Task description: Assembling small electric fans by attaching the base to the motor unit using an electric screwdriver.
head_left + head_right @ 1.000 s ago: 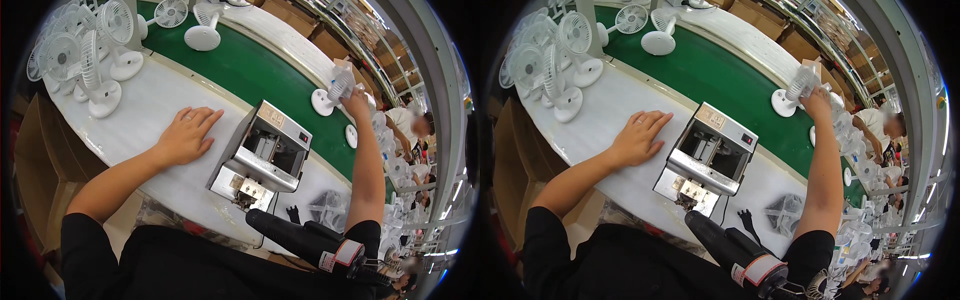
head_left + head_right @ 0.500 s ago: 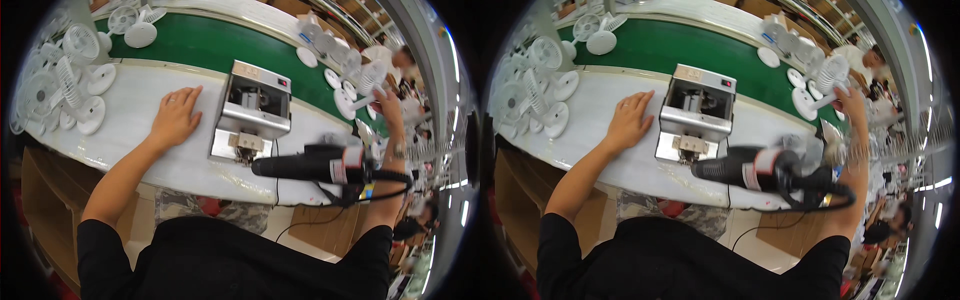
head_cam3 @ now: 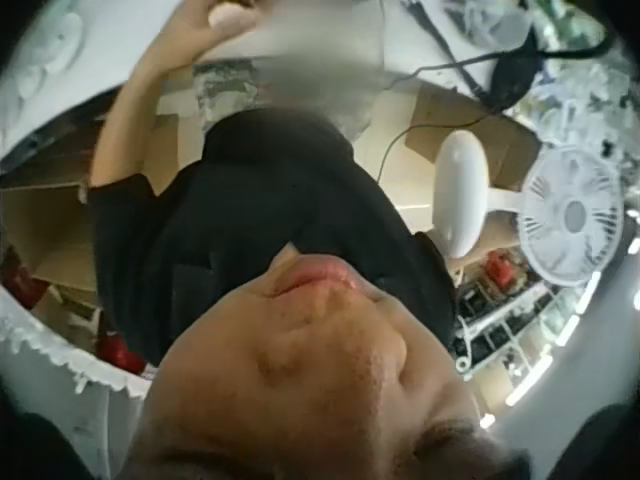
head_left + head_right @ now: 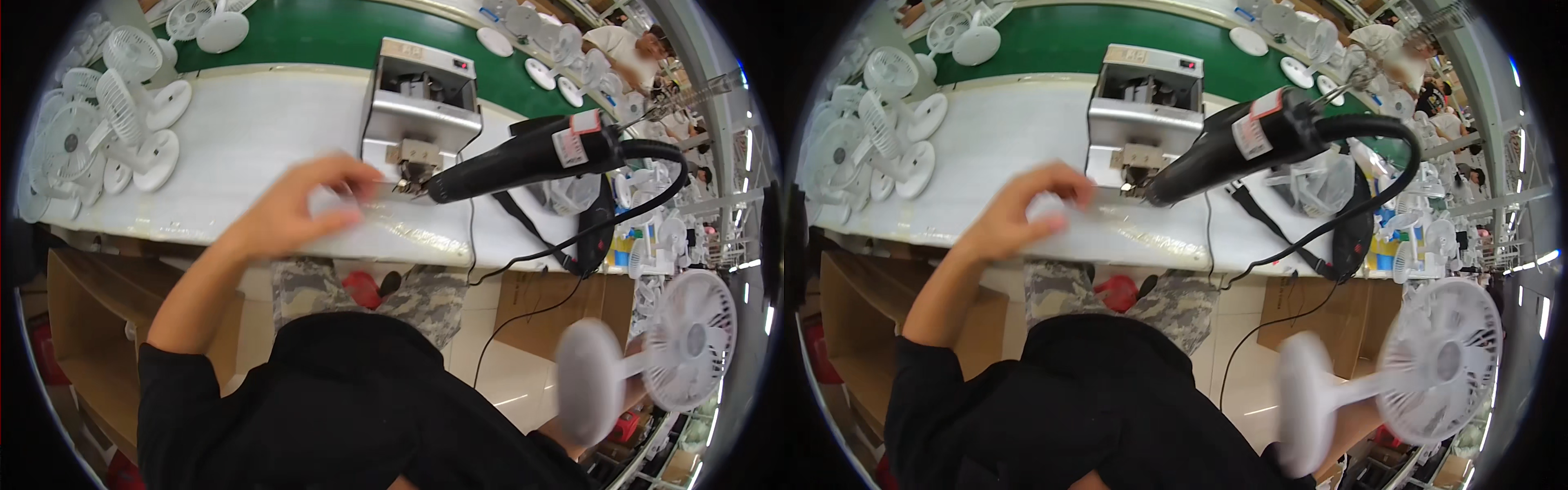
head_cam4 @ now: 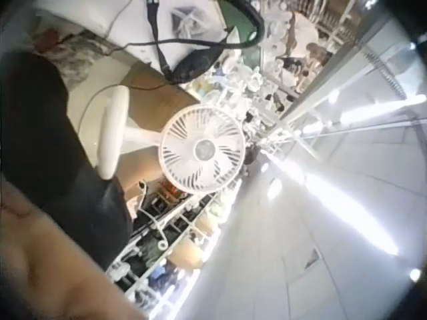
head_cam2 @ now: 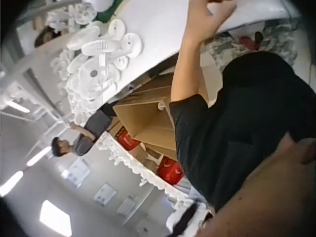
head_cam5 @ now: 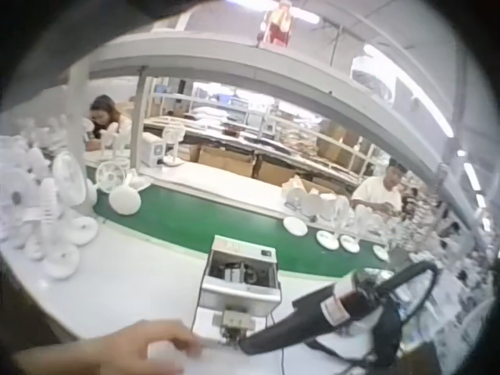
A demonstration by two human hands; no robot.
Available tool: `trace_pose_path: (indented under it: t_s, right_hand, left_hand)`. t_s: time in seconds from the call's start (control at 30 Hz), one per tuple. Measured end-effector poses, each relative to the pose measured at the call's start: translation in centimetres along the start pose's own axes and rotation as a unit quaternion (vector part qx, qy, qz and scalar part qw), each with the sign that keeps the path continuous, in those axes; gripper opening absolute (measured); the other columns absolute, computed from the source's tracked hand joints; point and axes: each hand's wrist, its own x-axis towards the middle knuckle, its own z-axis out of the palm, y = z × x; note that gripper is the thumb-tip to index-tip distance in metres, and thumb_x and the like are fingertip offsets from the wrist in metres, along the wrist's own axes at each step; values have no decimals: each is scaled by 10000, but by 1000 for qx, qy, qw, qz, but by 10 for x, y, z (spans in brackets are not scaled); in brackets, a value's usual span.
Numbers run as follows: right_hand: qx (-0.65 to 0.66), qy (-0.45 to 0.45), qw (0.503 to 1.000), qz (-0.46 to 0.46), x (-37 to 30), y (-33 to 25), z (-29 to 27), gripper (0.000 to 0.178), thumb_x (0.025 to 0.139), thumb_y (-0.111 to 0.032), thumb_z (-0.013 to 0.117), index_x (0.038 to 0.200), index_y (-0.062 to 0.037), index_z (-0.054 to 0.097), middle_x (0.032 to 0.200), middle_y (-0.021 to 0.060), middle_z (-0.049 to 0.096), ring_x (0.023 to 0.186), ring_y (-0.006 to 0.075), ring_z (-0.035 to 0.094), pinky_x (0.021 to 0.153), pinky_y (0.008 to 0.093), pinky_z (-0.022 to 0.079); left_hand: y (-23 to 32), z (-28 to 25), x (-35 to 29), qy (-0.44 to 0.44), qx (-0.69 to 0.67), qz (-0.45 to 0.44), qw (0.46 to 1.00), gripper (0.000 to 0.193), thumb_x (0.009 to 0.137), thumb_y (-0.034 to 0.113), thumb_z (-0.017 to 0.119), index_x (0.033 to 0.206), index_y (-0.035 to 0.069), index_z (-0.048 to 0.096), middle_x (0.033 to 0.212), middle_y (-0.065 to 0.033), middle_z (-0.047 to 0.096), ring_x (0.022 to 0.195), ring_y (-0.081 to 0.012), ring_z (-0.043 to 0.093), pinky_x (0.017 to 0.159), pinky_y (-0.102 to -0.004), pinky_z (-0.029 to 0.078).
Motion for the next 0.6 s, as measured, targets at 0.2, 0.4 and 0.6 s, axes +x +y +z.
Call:
trace_pose_path:
  t_s: [0.2, 0.4, 0.6]
  right_hand:
    - [434, -428, 721, 329, -83, 63, 14, 632, 878, -181, 668, 1422, -84, 359, 1336, 172, 517, 1116, 287, 605, 931, 408, 546]
    - [216, -544, 526, 617, -135, 91, -5, 474, 952, -232, 547, 1315, 33, 396, 979, 246, 640, 647, 282, 679, 431, 300, 563]
    - [29, -550, 457, 699, -174, 113, 27, 473, 968, -349, 522, 1108, 103, 529, 706, 201, 656, 485, 252, 630, 408, 257, 513]
  left_hand:
    - [30, 70, -43, -204, -334, -61, 918, 527, 824, 240, 691, 1294, 60, 536, 1125, -91, 606, 916, -177, 571, 805, -283, 460]
    - [23, 88, -94, -182, -322, -48, 928, 498, 829, 259, 693, 1251, 44, 538, 1122, -90, 590, 905, -174, 560, 788, -292, 456]
    - [13, 84, -118, -129, -293, -210, 924, 402, 851, 197, 687, 1183, 18, 549, 1065, -75, 602, 880, -146, 558, 756, -252, 460]
